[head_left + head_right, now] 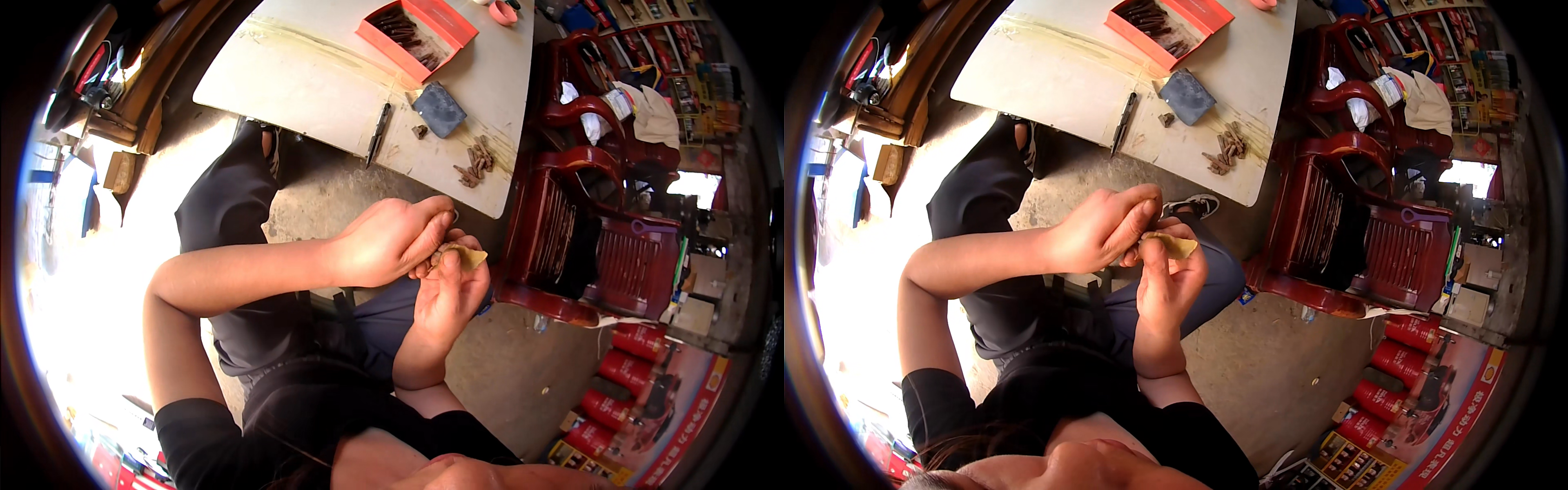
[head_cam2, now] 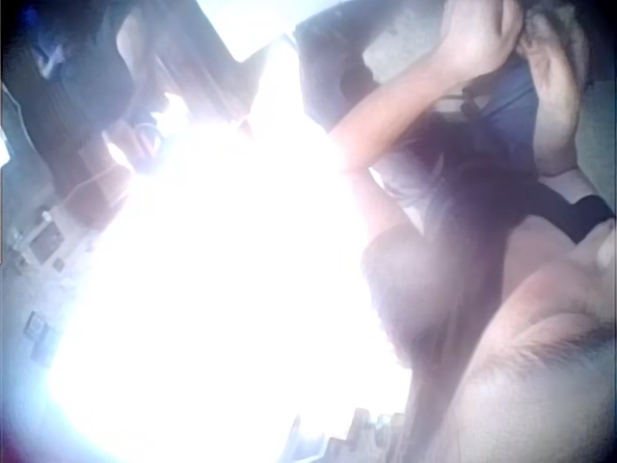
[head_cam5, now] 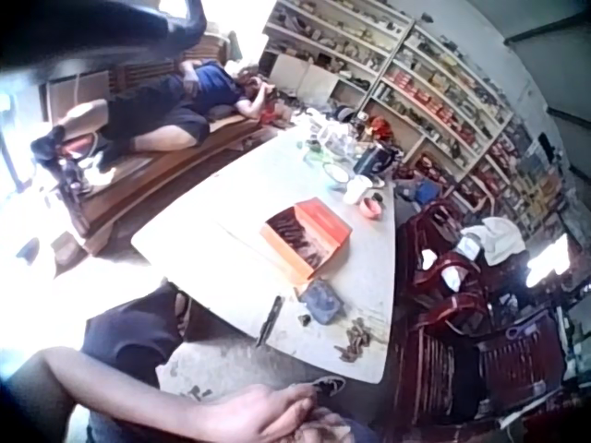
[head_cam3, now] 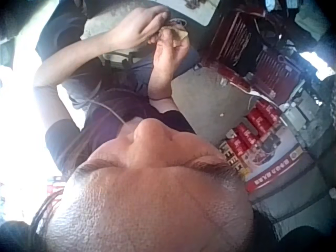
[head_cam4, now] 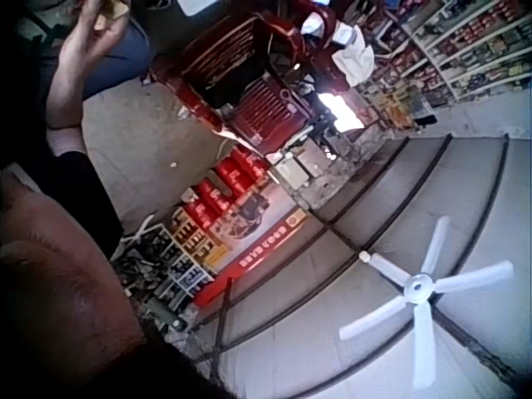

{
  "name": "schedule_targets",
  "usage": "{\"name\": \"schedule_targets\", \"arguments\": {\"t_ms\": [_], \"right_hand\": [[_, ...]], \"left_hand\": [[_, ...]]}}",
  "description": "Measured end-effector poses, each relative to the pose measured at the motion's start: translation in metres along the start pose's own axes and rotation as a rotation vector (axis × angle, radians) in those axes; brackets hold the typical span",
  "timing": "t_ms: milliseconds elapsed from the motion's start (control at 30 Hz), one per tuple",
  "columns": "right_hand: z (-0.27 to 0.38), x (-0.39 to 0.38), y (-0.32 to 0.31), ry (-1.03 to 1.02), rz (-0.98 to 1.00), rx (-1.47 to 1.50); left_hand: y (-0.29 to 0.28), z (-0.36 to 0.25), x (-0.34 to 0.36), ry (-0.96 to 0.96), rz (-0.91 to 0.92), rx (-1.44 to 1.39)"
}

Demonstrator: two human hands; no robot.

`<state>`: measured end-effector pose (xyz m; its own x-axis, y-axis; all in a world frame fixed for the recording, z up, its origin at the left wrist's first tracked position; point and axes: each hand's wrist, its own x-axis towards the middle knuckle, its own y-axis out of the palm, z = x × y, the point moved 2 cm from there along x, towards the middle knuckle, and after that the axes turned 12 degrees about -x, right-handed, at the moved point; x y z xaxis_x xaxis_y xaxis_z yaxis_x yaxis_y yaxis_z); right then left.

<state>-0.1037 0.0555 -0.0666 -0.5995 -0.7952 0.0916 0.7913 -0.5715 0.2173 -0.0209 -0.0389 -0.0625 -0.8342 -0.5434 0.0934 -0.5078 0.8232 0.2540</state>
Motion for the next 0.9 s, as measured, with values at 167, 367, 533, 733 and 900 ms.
{"name": "schedule_targets", "arguments": {"t_ms": [167, 367, 533, 733, 900], "right_hand": [[0.000, -0.002, 0.006, 0.097, 0.040, 0.105], [0.001, -0.005, 0.006, 0.083, 0.085, 0.070], [-0.002, -0.006, 0.008, 0.054, 0.002, -0.008], [-0.005, -0.004, 0.003, 0.217, 0.095, 0.270], [-0.007, -0.004, 0.001, 0.173, 0.114, 0.157]], "left_hand": [[-0.003, 0.004, -0.003, 0.138, -0.070, 0.327], [0.002, 0.002, -0.003, 0.090, -0.058, 0.164], [0.005, 0.007, -0.002, 0.093, -0.092, 0.200], [-0.001, 0.007, -0.004, 0.175, -0.088, 0.317], [0.001, 0.012, -0.002, 0.115, -0.095, 0.354]]}}
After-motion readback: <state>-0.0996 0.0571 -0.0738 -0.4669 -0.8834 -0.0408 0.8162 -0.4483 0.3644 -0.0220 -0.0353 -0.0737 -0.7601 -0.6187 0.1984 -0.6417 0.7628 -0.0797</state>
